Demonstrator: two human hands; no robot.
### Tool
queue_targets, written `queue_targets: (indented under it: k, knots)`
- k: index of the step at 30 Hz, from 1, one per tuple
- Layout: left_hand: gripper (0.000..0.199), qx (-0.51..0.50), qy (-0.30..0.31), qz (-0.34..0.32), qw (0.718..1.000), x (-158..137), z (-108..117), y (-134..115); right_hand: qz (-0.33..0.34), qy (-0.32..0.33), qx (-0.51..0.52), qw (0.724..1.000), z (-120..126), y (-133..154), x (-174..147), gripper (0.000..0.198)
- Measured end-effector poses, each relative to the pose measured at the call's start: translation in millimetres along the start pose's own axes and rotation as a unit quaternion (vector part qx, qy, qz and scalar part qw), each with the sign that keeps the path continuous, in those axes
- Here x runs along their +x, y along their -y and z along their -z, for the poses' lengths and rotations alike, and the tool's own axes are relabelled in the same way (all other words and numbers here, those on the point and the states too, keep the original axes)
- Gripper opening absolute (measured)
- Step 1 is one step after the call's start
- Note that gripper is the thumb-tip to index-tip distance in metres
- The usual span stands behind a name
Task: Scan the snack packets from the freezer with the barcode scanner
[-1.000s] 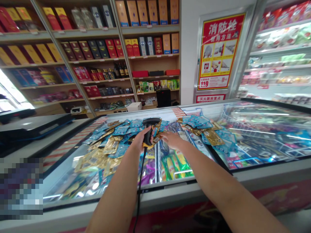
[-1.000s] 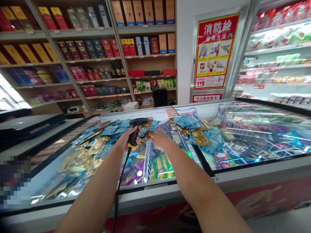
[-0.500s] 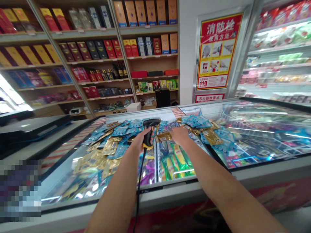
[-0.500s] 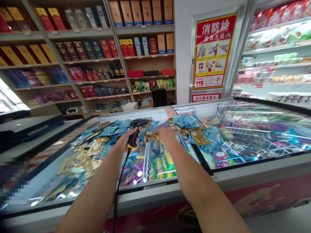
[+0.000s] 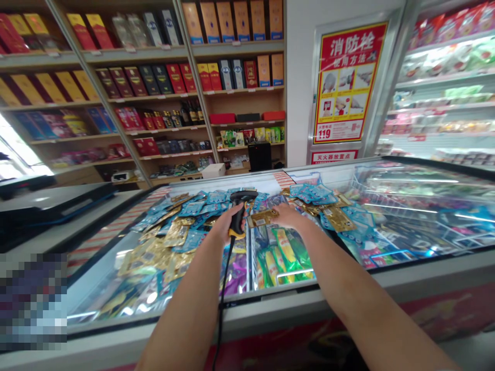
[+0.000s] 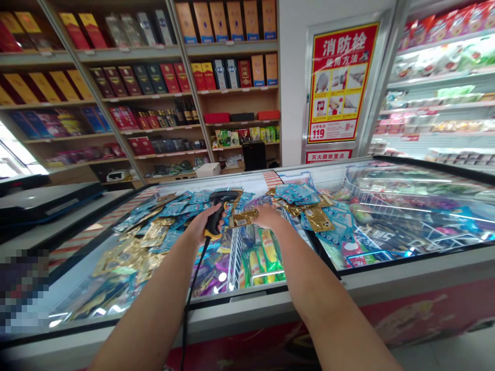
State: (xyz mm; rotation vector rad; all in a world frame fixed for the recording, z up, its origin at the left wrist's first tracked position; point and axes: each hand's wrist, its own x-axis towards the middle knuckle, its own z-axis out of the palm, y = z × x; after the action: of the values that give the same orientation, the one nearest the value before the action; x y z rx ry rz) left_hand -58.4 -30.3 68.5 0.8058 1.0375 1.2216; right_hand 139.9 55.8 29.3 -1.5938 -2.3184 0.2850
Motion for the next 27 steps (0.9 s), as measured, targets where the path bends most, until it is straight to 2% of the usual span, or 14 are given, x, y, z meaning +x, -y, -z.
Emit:
queue_targets:
  k: [3,6,8,13,18,27]
  knots:
    - [0.020,-0.010,0.000,-0.009,1.000,-1.1,-1.5,-0.1,0.001,0.012,0.018,1.000,0.1,-3.2,-0.1,0.047]
    - [0.018,-0.008,0.002,-0.006,1.000,-2.5,-2.9,-0.9,-0.028,-0.003,0.066,0.997,1.7,-5.3,-1.6,0.053]
    - [0.018,-0.003,0.002,-0.001,1.000,-2.5,-2.9,-1.0,-0.051,-0.038,0.093,0.994,1.5,-6.4,-1.4,0.055]
    - [0.019,0.004,0.006,-0.013,1.000,0.0,-0.6,0.7,-0.109,-0.132,0.133,0.976,-3.4,-13.2,5.4,0.041]
    - [0.021,0.020,0.000,-0.005,1.000,0.7,-1.3,2.1,-0.101,-0.175,0.136,0.970,-4.2,-22.6,12.2,0.025]
    - [0.026,0.065,0.005,0.016,0.998,0.1,-1.9,4.1,-0.096,-0.205,0.146,0.963,2.3,-19.2,9.3,0.031]
